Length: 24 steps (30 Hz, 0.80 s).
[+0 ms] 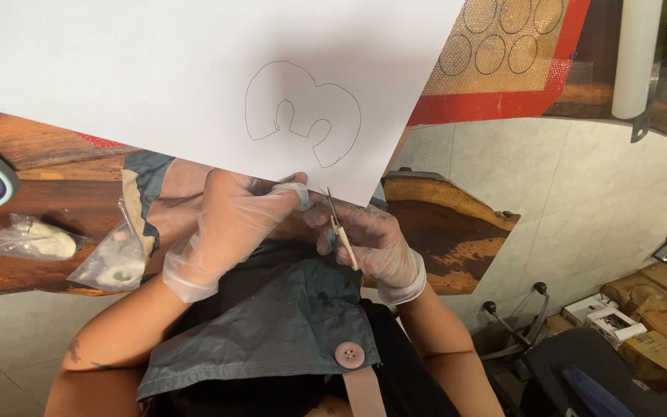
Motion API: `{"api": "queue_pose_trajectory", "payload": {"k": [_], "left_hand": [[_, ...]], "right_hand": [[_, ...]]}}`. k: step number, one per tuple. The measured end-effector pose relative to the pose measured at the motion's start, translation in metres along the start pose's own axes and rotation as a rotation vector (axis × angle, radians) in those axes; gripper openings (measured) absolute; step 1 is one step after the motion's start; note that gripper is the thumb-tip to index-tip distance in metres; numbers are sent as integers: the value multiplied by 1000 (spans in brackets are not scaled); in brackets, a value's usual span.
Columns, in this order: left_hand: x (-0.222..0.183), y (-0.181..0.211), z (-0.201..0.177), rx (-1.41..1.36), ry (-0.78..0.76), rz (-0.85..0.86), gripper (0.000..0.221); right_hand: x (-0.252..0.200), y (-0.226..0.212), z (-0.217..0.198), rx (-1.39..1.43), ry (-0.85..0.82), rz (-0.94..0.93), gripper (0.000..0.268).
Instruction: Drawing a number 3 template on paper using a smartphone for reference and cutting it out with scissors.
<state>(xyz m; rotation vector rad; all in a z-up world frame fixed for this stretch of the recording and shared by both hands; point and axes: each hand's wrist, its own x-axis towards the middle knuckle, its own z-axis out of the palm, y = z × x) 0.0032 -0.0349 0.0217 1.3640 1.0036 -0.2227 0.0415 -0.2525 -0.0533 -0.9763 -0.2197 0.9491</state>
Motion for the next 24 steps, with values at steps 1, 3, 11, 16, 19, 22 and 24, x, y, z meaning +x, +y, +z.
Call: {"api": "queue_pose_trajectory", "payload": {"k": [1,3,11,16,19,22,24], "left_hand": [[0,-2,0,-23,-2,-1,10],[0,-3,-1,-47,-4,-4,11],[5,-4,-8,-95,-89,52,15],[4,-10,-8,-201,-120,73,22],[4,-10,-12,-209,-121,84,26],[5,-11,-13,-182,-134,69,28],[5,-11,-13,-170,-146,65,26]], "right_hand": [[1,-3,2,16,6,17,61],[0,-5,3,32,14,34,62],[-3,3,-3,-4,57,102,58],[-3,-3,3,-17,84,106,53],[-7,6,-2,-8,100,110,51],[-8,15,-3,34,121,120,54],[-8,16,-2,59,139,126,56]]}}
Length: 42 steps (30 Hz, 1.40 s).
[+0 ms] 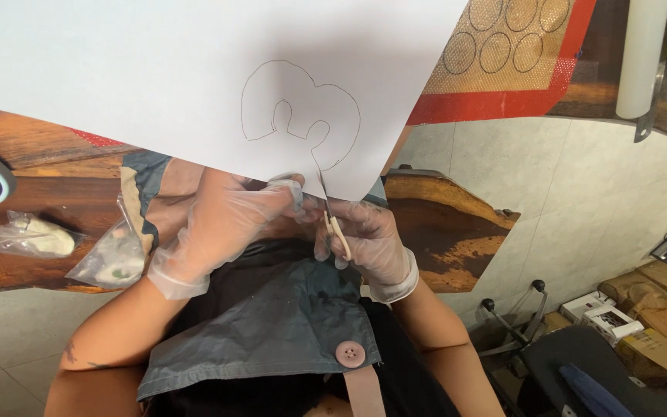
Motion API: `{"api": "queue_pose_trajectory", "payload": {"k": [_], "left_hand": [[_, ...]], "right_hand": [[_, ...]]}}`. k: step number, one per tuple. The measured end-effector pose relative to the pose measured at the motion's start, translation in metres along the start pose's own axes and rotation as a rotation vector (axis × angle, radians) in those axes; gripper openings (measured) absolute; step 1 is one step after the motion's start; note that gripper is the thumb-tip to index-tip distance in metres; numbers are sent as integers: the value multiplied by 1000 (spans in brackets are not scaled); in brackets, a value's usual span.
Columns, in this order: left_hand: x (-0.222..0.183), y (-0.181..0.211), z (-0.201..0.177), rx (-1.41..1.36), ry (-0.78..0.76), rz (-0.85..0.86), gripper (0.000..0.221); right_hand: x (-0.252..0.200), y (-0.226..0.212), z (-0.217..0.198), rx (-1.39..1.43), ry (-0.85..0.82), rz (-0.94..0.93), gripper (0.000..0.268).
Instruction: Drawing a number 3 template on paper using a smartphone for reference and cutting it out with scissors.
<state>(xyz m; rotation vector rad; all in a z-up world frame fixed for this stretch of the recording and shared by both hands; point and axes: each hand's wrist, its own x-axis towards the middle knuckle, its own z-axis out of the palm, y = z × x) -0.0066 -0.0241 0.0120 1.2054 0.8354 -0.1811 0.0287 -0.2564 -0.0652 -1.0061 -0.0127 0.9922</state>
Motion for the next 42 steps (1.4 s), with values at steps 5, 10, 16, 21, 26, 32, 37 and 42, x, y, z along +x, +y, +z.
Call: {"api": "queue_pose_trajectory", "payload": {"k": [5,10,16,21,26,32,37,42], "left_hand": [[-1,-2,-3,-20,2,34,31],[-5,-2,1,71,-6,69,25],[-6,-8,-2,119,18,50,18],[-6,-5,-1,170,-15,43,33],[-7,-2,-1,194,-29,55,38],[-11,8,3,203,-66,0,42],[-8,5,-3,207,-58,28,43],[-6,-4,-6,151,-74,67,43]], "right_hand": [[-4,12,-7,29,20,-42,50],[1,-5,7,60,-36,-42,54],[-7,-4,-5,43,-105,-36,56],[-6,-3,-3,62,-112,-29,59],[-12,14,-14,78,-4,-66,52],[2,0,7,145,-14,-85,54],[-2,13,-12,111,29,-49,51],[7,-5,-5,105,-8,-53,53]]}}
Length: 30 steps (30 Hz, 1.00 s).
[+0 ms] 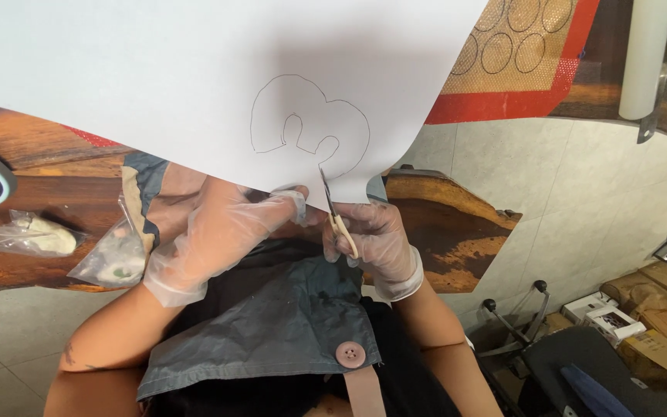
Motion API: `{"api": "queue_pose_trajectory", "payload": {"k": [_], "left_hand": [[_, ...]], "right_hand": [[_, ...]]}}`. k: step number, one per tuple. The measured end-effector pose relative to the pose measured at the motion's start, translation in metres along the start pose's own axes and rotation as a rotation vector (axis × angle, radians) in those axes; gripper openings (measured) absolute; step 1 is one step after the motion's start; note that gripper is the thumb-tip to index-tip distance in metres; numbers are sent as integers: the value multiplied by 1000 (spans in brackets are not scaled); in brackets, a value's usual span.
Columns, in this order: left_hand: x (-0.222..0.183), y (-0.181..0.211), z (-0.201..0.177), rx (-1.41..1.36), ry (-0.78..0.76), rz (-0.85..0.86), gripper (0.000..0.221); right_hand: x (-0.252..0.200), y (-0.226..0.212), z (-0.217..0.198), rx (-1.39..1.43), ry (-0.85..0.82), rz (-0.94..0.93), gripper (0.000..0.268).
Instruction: Drawing a number 3 template on paper using a smartphone for reference and cutting it out with scissors.
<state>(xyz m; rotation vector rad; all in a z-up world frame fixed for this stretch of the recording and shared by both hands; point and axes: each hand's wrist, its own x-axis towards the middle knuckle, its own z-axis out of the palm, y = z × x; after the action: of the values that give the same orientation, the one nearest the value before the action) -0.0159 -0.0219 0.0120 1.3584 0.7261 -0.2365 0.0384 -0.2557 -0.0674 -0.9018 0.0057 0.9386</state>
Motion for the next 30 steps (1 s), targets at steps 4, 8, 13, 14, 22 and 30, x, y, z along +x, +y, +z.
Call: {"api": "queue_pose_trajectory", "payload": {"k": [4,8,13,14,22,30], "left_hand": [[2,-4,-4,-28,-33,46,42],[0,-1,-6,-19,-39,81,39],[1,-4,-6,-48,-42,52,42],[1,-4,-6,-55,-37,63,42],[2,-12,-6,-87,-61,68,41],[3,-16,-2,-90,-61,44,43]], "right_hand": [[-1,3,-12,-31,-14,4,53],[-1,4,-18,-31,-29,-15,56],[0,5,-14,-38,-20,-19,54],[0,7,-15,-34,-10,-25,54],[-5,10,-18,-22,20,-14,56],[-1,6,-7,-39,29,-11,54]]}}
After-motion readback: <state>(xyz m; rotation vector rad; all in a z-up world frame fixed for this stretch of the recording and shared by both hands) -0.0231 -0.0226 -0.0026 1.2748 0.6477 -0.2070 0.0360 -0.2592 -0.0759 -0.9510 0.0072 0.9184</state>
